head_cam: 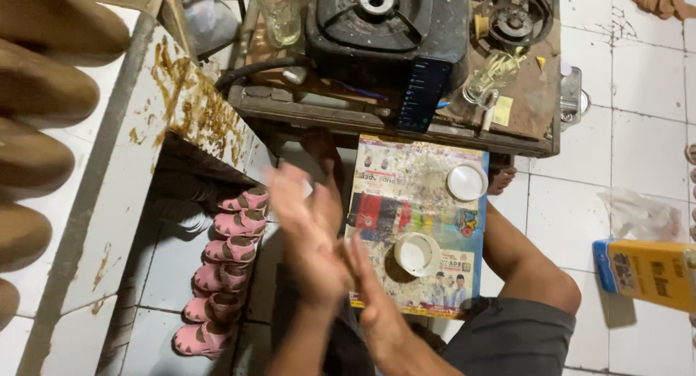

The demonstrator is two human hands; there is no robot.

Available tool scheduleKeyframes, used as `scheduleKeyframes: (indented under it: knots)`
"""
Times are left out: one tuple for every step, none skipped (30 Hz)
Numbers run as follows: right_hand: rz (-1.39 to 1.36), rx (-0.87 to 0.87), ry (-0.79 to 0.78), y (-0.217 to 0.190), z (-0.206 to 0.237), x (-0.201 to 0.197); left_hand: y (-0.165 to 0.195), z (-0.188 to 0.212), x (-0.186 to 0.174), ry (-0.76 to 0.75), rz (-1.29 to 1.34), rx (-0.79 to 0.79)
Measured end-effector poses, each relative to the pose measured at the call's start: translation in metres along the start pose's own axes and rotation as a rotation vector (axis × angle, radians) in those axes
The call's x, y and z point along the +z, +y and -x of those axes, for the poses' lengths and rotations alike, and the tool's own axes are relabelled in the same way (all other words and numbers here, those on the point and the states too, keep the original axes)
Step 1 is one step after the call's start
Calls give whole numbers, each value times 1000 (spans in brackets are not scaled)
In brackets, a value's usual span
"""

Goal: The person sits on the floor and repeatedly rubs the pink straps of a child's sandal with their fingers. They occasionally place the sandal on a nearby shelf with other similar sandals and then pick it up again to continue rubbing the straps.

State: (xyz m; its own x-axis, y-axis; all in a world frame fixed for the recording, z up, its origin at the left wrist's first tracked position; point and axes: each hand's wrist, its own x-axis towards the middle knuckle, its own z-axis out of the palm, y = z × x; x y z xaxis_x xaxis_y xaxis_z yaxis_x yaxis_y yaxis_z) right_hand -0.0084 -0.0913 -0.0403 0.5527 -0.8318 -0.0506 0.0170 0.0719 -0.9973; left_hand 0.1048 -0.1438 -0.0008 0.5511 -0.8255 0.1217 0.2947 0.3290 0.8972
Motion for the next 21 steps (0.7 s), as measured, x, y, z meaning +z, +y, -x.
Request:
scheduleKeyframes:
  knots:
    - [-35,11,-34,-3,1,1,-2,-7,-4,52,71,-29]
    - [-69,18,-66,-4,-2,-1,-6,1,-2,18,73,-34]
    - [-10,19,-37,-3,-3,-3,-11,9,-2,-17,79,-27]
    - [46,19,-12,0,-7,-7,-18,16,0,-48,79,-16]
    - [98,33,17,6,-12,-15,-26,25,2,-81,37,-9]
    - [121,2,19,14,-12,-19,-33,31,1,-111,-9,-14]
    - [142,-30,21,24,-13,-26,-40,39,2,-141,-55,-18]
    - [167,-69,27,33,-12,-31,-48,32,-5,-99,-64,-34]
    - [164,-21,11,44,-9,-36,-57,22,-15,-62,-62,-40]
    - [165,18,-12,54,-8,-42,-67,7,-22,-22,-57,-35]
    - [157,64,-42,61,-2,-44,-79,-14,-35,-12,-24,-46]
    - [153,66,22,71,-11,-57,-90,-23,-47,3,3,-73]
    - [146,74,89,81,-25,-73,-100,-30,-58,17,28,-106]
    - [303,68,155,88,-37,-90,-111,-32,-63,12,28,-169]
    - [465,56,220,95,-56,-111,-120,-31,-67,5,32,-223]
    - [618,-60,247,102,-74,-132,-128,-34,-71,-1,38,-267]
    - [770,-179,273,108,-94,-153,-135,-33,-70,-33,-5,-259]
    - [939,-313,298,112,-111,-172,-138,-29,-69,-64,-50,-261]
    - [1103,-440,319,114,-124,-187,-139,-26,-68,-95,-99,-271]
    - [1141,-437,316,113,-137,-197,-141,-26,-64,-100,-97,-280]
    - [1182,-442,315,109,-150,-205,-141,-27,-61,-106,-92,-282]
